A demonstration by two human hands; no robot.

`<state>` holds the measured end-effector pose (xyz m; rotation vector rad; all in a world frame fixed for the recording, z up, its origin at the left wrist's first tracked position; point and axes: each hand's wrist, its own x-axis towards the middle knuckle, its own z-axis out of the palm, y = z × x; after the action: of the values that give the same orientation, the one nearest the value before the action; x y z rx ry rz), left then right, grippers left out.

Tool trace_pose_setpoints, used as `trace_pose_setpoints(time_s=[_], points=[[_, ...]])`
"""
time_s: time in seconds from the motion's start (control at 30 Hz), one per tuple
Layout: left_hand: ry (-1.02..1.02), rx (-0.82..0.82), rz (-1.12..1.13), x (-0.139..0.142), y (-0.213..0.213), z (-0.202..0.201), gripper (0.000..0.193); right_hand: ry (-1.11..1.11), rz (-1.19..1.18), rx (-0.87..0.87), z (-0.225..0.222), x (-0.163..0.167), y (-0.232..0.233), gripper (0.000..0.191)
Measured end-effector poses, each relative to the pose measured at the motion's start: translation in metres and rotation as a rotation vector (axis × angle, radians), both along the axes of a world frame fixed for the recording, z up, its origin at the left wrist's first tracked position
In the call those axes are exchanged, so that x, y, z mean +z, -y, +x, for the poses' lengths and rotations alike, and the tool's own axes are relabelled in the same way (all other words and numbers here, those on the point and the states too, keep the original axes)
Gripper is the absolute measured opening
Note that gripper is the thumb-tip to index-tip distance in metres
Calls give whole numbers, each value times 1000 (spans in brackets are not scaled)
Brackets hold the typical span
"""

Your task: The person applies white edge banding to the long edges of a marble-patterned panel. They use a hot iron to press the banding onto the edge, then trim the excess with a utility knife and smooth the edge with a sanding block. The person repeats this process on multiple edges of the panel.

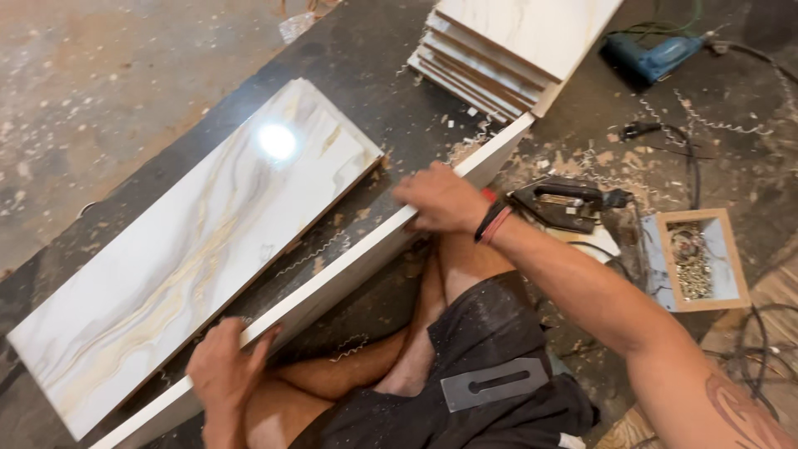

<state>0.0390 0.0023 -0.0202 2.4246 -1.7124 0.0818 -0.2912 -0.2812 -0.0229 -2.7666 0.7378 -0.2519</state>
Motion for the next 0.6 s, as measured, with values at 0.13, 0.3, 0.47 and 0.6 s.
trace_pose_setpoints(time_s=[0.13, 0.3, 0.47, 0.6], points=[[-46, -96, -28, -10, 51, -43, 54, -53, 2, -133, -54, 5, 39, 37], [-211, -260, -317, -3, 124, -125, 48, -109, -84, -334, -121, 19, 71, 56], [-254, -333, -218, 8, 171, -178, 46, 237, -220, -623, -168, 6, 56, 81], [-303, -390, -296, 11, 171, -177, 36, 248, -50, -889, -200, -35, 35, 50]])
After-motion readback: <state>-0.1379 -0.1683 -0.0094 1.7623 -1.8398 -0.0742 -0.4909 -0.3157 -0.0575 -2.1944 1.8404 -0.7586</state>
